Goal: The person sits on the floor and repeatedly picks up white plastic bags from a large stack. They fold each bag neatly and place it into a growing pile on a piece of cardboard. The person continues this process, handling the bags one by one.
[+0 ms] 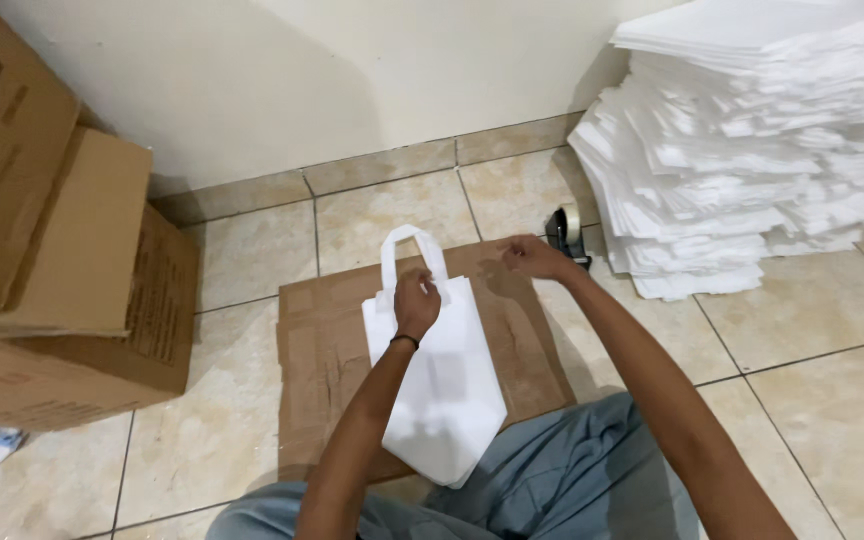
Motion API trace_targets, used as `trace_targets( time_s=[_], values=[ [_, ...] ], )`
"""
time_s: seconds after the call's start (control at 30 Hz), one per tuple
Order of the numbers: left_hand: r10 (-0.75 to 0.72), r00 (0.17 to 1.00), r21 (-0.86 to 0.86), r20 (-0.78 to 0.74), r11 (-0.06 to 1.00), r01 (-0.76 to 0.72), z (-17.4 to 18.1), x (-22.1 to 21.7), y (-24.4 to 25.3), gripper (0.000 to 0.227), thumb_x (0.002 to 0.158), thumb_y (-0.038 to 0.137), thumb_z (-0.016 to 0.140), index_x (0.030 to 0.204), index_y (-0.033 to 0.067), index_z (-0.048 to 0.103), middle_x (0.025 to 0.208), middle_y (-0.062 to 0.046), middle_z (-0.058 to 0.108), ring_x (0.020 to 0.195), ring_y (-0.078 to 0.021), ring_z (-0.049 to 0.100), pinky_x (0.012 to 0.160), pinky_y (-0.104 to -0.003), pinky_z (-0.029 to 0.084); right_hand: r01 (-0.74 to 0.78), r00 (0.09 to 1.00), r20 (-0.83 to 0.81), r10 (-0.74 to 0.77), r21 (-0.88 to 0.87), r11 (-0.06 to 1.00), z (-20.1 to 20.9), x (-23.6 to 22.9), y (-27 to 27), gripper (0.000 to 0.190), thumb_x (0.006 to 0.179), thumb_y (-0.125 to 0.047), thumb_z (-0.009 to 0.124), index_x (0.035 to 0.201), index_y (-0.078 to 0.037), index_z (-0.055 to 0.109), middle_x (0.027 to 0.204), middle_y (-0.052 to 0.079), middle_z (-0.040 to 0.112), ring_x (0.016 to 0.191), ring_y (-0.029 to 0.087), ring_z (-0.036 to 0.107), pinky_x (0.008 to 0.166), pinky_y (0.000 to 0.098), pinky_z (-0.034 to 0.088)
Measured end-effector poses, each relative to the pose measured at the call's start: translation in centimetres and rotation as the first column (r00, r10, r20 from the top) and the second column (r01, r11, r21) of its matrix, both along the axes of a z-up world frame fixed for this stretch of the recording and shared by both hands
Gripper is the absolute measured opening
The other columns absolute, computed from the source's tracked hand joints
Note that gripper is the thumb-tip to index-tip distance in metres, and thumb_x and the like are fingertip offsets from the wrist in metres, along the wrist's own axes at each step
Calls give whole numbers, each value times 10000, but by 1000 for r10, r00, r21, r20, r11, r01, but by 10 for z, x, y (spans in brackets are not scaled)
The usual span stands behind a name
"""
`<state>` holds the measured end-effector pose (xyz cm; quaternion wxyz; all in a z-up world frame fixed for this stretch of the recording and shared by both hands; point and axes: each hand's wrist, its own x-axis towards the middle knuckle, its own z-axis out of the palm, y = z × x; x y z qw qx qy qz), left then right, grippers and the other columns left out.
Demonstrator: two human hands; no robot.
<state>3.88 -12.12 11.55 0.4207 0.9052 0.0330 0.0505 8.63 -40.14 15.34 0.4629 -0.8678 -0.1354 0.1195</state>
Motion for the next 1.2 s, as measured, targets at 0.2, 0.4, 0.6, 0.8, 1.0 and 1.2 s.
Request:
trace_targets(
  time_s=[0.2,0.4,0.6,0.8,1.0,1.2],
  values=[
    [-220,918,-192,329,937,293,141,67,-133,179,881,43,566,1009,51,691,970,-173,690,1002,-355,673,832,-351,597,146,917,338,-212,209,967,166,1,-94,279,986,-45,568,1249,34,620,1045,230,702,846,261,685,705,327,534],
    [-492,738,-192,463,757,625,231,135,-272,365,936,125,584,1284,15,577,1240,-182,656,1186,-298,638,1017,-393,556,451,509,801,-314,62,890,268,-4,-211,308,965,28,574,1269,-16,596,1219,151,492,979,260,559,644,336,466],
    [-689,556,85,464,660,747,254,185,-403,532,988,212,529,1497,149,390,1548,-166,398,1472,-322,294,1203,-460,270,592,670,712,-211,-341,730,273,25,-304,648,864,56,454,1503,27,345,1546,258,325,1438,414,194,1097,593,285],
    [-790,558,-33,254,569,822,245,186,-447,440,969,109,440,1397,88,540,1496,-146,474,1400,-287,430,1171,-370,326,498,679,734,-13,-447,743,240,28,-331,557,825,24,425,1369,20,544,1341,216,588,1206,362,535,1008,486,352],
    [-727,494,143,477,619,772,250,156,-421,393,919,71,585,1311,94,590,1230,-88,649,1153,-296,527,974,-415,474,565,561,827,-40,-347,748,250,-7,-312,399,799,62,580,1173,-41,676,1062,141,664,917,347,560,765,425,480],
    [-591,415,49,692,612,789,299,108,-389,160,915,54,542,972,76,689,881,-58,683,840,-228,630,767,-341,492,613,354,934,42,-266,744,272,-33,-292,169,873,-37,705,1022,-118,702,937,27,641,857,260,594,891,413,412]
  ],
)
